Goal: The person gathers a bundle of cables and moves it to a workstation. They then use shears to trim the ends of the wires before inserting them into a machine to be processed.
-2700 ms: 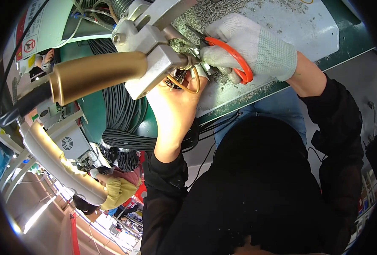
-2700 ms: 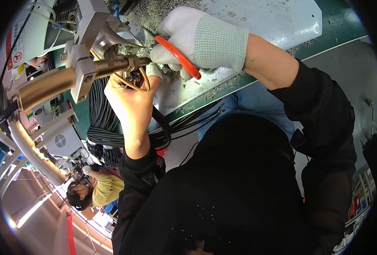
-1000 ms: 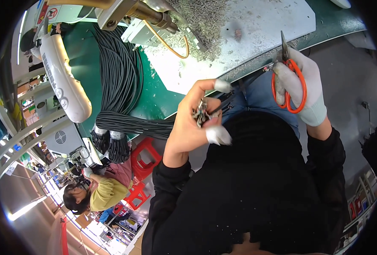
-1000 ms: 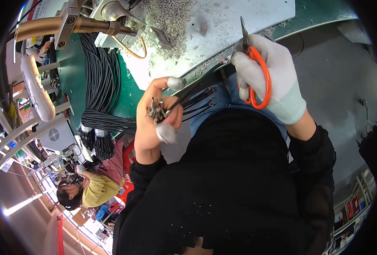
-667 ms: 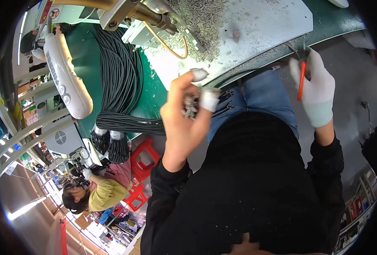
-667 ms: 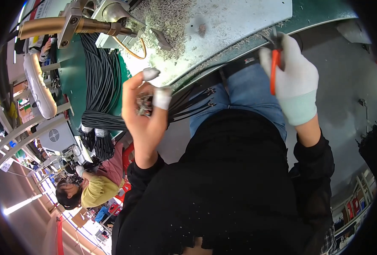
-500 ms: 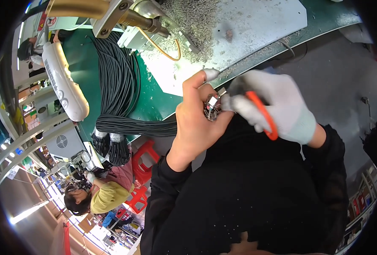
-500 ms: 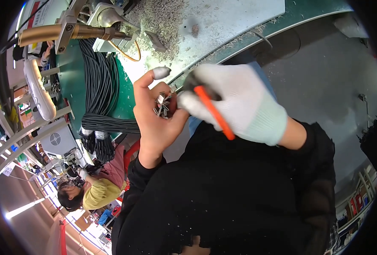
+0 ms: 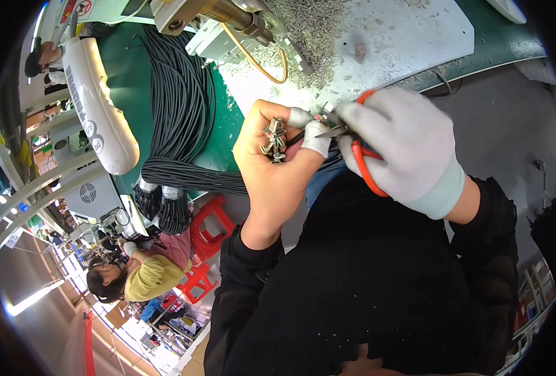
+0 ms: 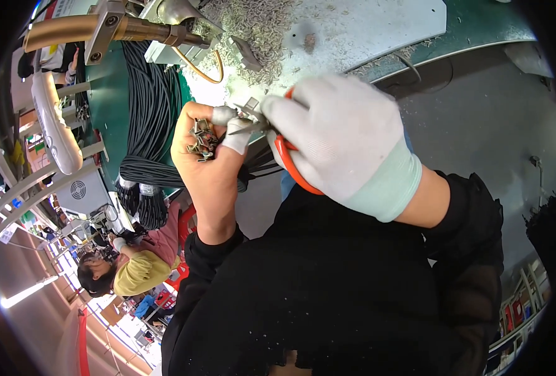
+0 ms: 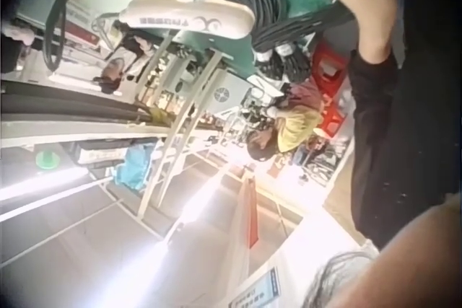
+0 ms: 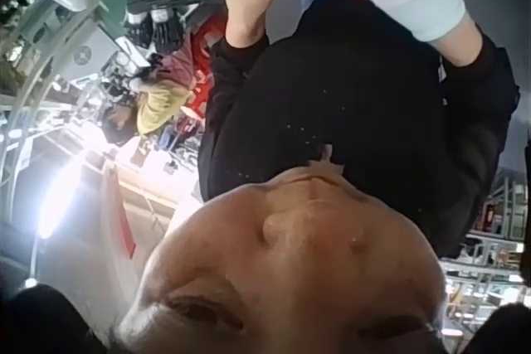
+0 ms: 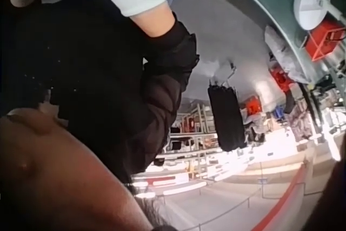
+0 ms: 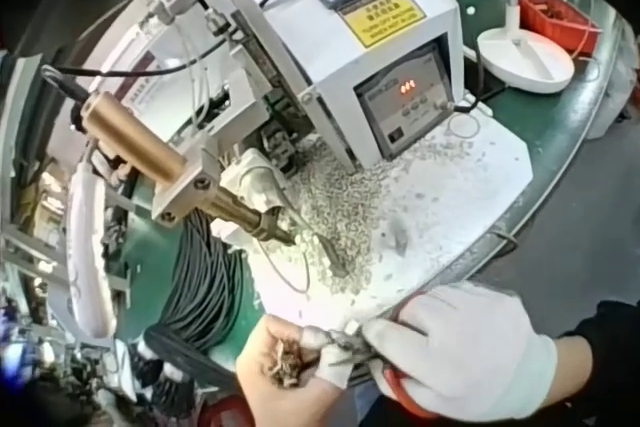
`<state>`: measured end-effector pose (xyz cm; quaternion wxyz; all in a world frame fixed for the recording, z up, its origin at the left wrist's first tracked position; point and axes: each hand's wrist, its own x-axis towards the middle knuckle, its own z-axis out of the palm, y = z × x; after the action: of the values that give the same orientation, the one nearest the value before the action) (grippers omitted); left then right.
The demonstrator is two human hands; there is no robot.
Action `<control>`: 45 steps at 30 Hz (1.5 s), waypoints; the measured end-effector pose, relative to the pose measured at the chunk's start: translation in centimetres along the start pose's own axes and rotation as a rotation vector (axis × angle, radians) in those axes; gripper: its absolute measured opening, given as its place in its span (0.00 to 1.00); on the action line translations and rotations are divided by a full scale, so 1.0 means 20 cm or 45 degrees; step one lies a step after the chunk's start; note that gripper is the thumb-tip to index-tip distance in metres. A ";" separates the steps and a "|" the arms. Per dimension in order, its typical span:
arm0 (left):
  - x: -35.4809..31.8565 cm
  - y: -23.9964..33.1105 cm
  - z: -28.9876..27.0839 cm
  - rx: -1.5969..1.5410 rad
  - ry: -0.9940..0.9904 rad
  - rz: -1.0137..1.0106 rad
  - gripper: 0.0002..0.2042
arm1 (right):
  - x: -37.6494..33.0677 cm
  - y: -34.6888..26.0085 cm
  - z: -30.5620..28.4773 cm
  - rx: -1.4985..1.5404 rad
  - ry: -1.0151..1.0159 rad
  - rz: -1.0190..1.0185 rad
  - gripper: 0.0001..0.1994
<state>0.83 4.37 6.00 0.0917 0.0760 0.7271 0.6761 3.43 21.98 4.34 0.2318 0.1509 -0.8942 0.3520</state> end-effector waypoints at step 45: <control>0.53 -0.18 -0.23 -0.044 -0.213 -0.363 0.05 | 0.44 0.38 0.24 1.167 -0.640 0.732 0.14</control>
<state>-10.43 2.21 2.40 0.2482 0.0264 0.7085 0.6601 -8.75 23.15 1.59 -0.1802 0.0660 -0.6836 0.7042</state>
